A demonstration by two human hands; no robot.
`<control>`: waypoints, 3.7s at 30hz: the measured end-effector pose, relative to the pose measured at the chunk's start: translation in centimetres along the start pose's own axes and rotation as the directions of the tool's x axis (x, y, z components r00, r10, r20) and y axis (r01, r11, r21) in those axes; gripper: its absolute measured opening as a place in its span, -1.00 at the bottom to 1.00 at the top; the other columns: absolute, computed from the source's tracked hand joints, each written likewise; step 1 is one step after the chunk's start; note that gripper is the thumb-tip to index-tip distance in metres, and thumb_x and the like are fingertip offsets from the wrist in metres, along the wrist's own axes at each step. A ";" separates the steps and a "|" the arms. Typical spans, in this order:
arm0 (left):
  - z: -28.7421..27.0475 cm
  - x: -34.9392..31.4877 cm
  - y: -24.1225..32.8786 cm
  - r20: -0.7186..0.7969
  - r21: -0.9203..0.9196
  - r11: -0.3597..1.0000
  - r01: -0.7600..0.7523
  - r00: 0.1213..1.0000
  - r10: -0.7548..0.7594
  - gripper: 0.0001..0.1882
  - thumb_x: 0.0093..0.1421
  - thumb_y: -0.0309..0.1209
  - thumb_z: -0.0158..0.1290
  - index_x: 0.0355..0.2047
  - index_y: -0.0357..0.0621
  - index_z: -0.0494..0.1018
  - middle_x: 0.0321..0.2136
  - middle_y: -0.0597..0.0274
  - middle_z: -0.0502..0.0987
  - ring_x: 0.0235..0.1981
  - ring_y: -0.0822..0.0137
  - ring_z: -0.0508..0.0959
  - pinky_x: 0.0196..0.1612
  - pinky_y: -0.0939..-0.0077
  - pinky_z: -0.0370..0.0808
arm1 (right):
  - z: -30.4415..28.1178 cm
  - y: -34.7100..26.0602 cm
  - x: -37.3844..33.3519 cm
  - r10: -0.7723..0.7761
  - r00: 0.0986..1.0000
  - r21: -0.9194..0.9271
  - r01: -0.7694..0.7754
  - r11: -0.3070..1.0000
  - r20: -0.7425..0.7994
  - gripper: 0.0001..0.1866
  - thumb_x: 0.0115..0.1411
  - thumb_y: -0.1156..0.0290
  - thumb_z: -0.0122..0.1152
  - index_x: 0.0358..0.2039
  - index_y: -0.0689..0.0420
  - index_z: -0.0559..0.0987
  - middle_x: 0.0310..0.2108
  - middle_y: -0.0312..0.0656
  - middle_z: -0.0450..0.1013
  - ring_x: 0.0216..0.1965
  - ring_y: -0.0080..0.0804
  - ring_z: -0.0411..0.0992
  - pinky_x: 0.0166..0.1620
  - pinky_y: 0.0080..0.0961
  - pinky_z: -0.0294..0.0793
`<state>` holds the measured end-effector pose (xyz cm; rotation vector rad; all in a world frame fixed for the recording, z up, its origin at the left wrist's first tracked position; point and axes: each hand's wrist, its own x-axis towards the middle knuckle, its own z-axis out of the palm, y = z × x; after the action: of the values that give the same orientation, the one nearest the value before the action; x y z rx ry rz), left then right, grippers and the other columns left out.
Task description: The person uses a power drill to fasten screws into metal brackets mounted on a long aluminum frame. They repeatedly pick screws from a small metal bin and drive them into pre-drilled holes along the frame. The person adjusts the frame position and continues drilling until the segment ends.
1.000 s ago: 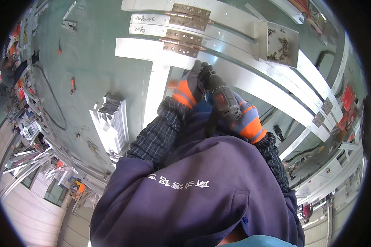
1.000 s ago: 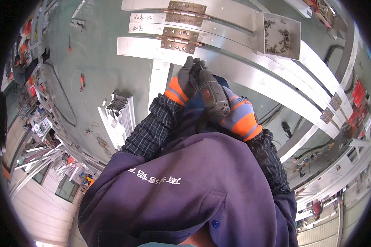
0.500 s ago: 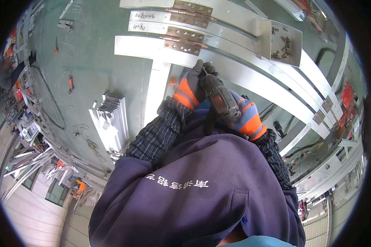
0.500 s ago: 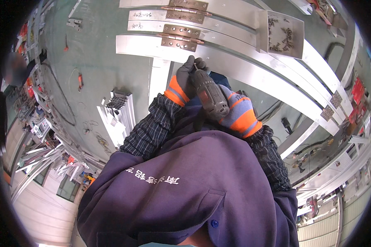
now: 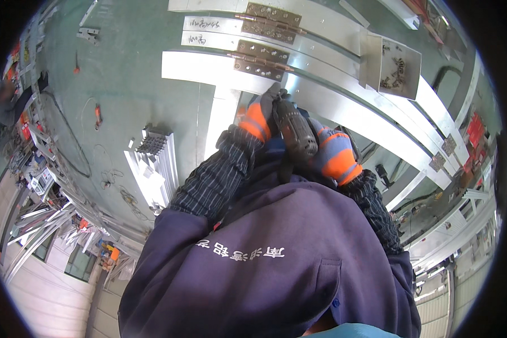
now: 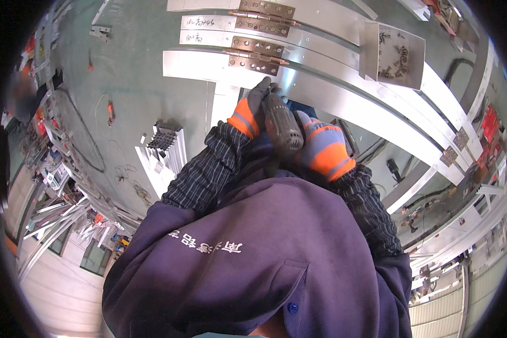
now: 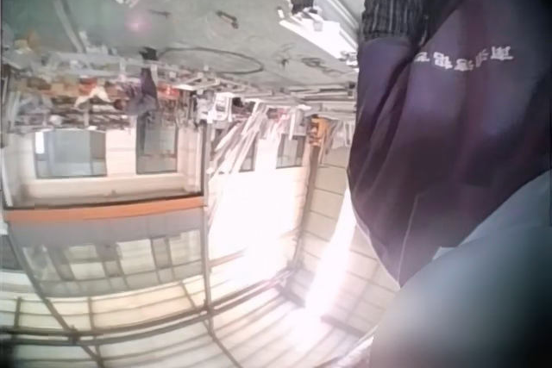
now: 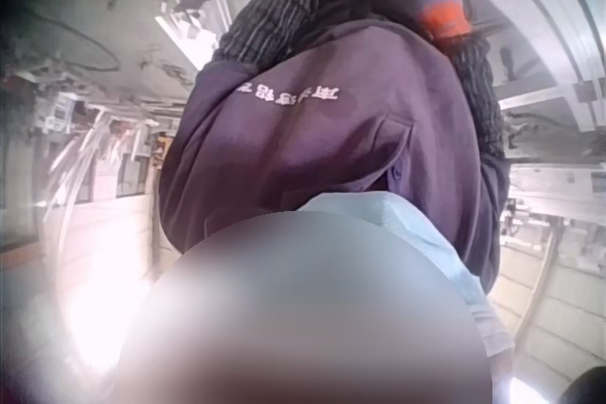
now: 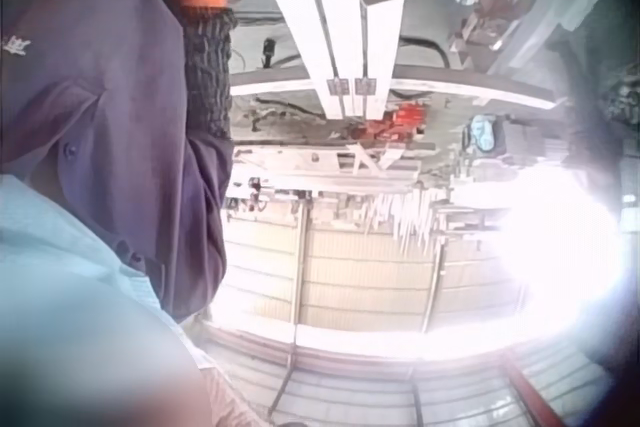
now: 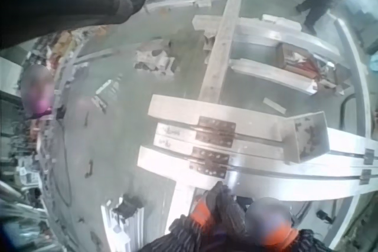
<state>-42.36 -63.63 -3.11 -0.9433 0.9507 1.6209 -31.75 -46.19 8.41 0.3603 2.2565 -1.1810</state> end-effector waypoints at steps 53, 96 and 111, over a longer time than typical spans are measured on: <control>0.5 -4.6 7.8 0.650 0.671 -0.066 -0.739 0.542 0.533 -0.85 0.16 -0.53 0.26 -0.24 -0.24 0.61 -0.17 -0.01 0.65 -0.10 0.02 0.65 0.04 0.23 0.56 | 3.9 -6.9 10.6 0.392 0.902 -0.169 -0.364 0.916 0.182 -0.53 0.20 0.11 0.21 -0.02 0.20 0.55 -0.14 0.10 0.64 -0.07 0.11 0.61 -0.01 -0.08 0.58; 0.6 -3.2 8.1 0.726 0.630 -0.106 -0.769 0.535 0.433 -0.89 0.15 -0.57 0.22 -0.33 -0.22 0.50 -0.25 0.05 0.60 -0.16 0.00 0.60 -0.07 0.22 0.54 | 3.3 -5.4 11.4 0.428 0.871 -0.171 -0.396 0.902 0.243 -0.49 -0.01 0.04 0.41 -0.16 0.16 0.64 -0.15 0.11 0.64 -0.07 0.10 0.60 -0.02 -0.13 0.61; 1.8 -2.8 7.4 0.706 0.618 -0.082 -0.782 0.507 0.494 -0.83 0.14 -0.48 0.26 -0.50 -0.11 0.46 -0.44 0.14 0.58 -0.33 0.01 0.57 -0.21 0.15 0.48 | 3.8 -4.0 10.9 0.429 0.864 -0.231 -0.375 0.898 0.263 -0.64 0.06 0.12 0.35 -0.23 0.10 0.72 -0.18 0.06 0.65 -0.08 0.08 0.61 -0.03 -0.12 0.61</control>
<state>-49.17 -64.47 1.18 0.7850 2.0333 1.3817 -41.09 -51.84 2.90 0.5132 1.8727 -0.7565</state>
